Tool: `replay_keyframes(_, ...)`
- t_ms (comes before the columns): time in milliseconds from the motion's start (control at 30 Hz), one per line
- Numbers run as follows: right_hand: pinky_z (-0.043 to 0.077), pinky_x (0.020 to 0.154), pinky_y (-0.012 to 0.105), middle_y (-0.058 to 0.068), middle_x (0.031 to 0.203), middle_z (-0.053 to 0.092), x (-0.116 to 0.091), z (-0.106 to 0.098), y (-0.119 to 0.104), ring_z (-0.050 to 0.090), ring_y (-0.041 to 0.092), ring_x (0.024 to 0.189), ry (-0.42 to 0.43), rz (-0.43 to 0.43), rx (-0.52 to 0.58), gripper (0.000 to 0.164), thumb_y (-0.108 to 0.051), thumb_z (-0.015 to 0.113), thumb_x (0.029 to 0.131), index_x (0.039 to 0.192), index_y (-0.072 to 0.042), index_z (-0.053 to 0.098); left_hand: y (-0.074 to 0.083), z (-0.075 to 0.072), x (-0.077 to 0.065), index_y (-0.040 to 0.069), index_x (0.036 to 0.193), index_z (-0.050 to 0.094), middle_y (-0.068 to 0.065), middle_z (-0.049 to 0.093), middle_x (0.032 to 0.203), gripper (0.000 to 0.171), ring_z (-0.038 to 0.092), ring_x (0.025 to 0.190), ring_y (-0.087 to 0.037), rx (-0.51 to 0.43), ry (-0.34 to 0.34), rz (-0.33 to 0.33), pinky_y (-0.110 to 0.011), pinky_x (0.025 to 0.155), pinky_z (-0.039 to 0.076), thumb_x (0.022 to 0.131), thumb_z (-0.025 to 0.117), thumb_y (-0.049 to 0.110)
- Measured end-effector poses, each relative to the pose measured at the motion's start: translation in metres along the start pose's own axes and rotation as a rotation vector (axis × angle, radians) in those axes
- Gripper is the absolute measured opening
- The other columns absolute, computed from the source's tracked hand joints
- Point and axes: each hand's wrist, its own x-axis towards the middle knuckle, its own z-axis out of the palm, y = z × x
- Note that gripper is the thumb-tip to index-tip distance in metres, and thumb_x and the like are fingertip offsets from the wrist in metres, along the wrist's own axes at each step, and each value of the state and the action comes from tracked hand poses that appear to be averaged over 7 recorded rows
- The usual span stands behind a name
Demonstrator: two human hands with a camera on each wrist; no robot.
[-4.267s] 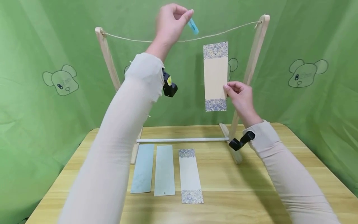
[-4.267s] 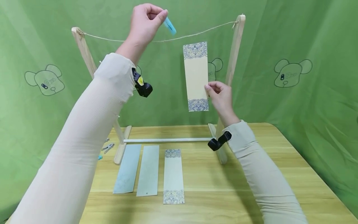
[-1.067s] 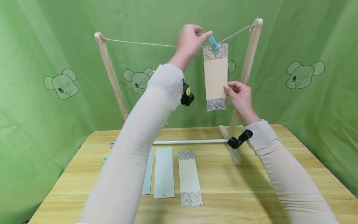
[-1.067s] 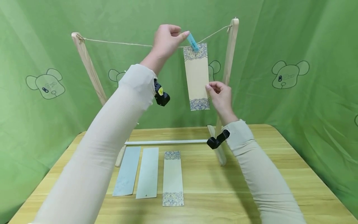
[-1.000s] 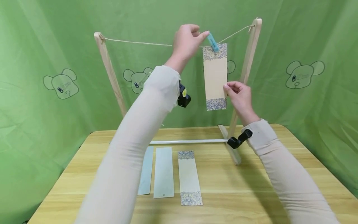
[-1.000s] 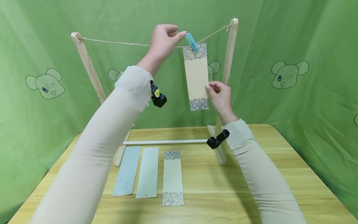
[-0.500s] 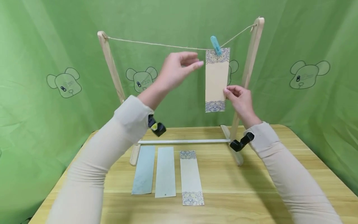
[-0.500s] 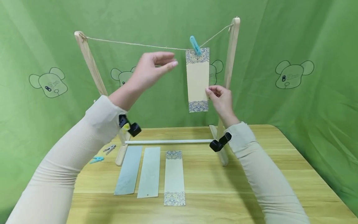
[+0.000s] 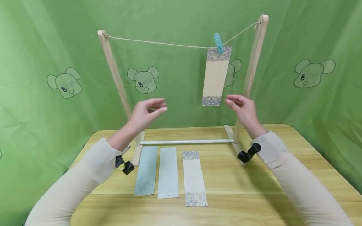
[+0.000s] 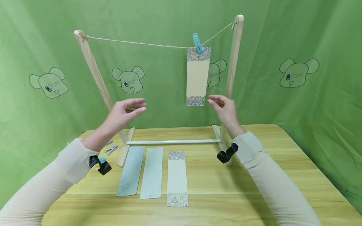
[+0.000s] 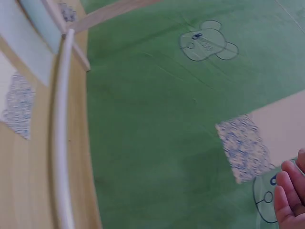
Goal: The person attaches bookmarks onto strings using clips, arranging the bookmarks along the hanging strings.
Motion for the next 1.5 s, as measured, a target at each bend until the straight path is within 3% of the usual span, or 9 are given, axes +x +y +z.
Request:
replay_keyframes(300,0.050,0.078,0.013,0.014,0.114,0.065,-0.035,0.008,0.023,0.060,0.000,0.088,-0.106,-0.026,-0.122,0.037,-0.028,0.062,0.091,0.120,-0.004,0.061,-0.068,-0.015,-0.041,0.006,0.131,0.052,-0.013,0.062,0.123,0.044,0.058,0.109,-0.023,-0.057,0.091,-0.082,-0.036,0.095,0.046,0.092,0.061,0.025)
replay_keyframes(533,0.051,0.074,0.016,0.018,0.112,0.065,-0.066,0.018,0.043,0.059,-0.002,0.084,-0.172,-0.033,-0.093,0.033,-0.022,0.062,0.092,0.118,-0.002,0.062,-0.108,-0.026,-0.066,0.005,0.131,0.053,-0.010,0.062,0.122,0.047,0.057,0.111,-0.022,-0.010,0.132,-0.144,-0.021,0.090,0.047,0.093,0.059,0.033)
replay_keyframes(700,0.053,0.076,0.020,0.019,0.110,0.066,-0.083,0.025,0.055,0.062,0.003,0.085,-0.196,-0.005,-0.065,0.032,-0.021,0.064,0.091,0.115,-0.001,0.063,-0.130,-0.033,-0.083,0.002,0.130,0.053,-0.013,0.061,0.122,0.048,0.057,0.111,-0.023,0.009,0.144,-0.172,-0.013,0.086,0.045,0.094,0.058,0.034)
replay_keyframes(1000,0.051,0.076,0.021,0.014,0.105,0.068,-0.116,0.043,0.070,0.062,0.017,0.089,-0.278,0.071,-0.102,0.027,-0.014,0.064,0.089,0.112,0.000,0.064,-0.167,-0.047,-0.103,0.002,0.126,0.057,-0.015,0.062,0.121,0.048,0.052,0.097,0.005,0.032,0.187,-0.224,-0.010,0.083,0.043,0.094,0.057,0.037)
replay_keyframes(1267,0.052,0.081,0.029,0.017,0.109,0.066,-0.147,0.070,0.074,0.062,0.023,0.092,-0.304,0.159,-0.103,0.032,-0.011,0.069,0.085,0.114,0.003,0.062,-0.199,-0.062,-0.118,-0.001,0.126,0.056,-0.020,0.060,0.123,0.048,0.051,0.094,0.006,0.077,0.162,-0.295,-0.013,0.082,0.043,0.095,0.056,0.034)
replay_keyframes(1400,0.052,0.087,0.038,0.018,0.116,0.062,-0.160,0.081,0.071,0.060,0.029,0.100,-0.313,0.201,-0.115,0.041,-0.014,0.072,0.083,0.118,0.003,0.058,-0.208,-0.068,-0.123,-0.002,0.128,0.053,-0.021,0.057,0.126,0.048,0.053,0.099,-0.003,0.072,0.089,-0.341,-0.013,0.083,0.042,0.094,0.058,0.031)
replay_keyframes(1500,0.050,0.090,0.039,0.018,0.120,0.059,-0.168,0.088,0.071,0.057,0.030,0.106,-0.308,0.239,-0.097,0.049,-0.013,0.074,0.080,0.123,0.003,0.055,-0.214,-0.071,-0.125,-0.003,0.132,0.049,-0.023,0.054,0.130,0.050,0.052,0.099,-0.002,0.034,0.030,-0.373,-0.011,0.082,0.042,0.094,0.059,0.028)
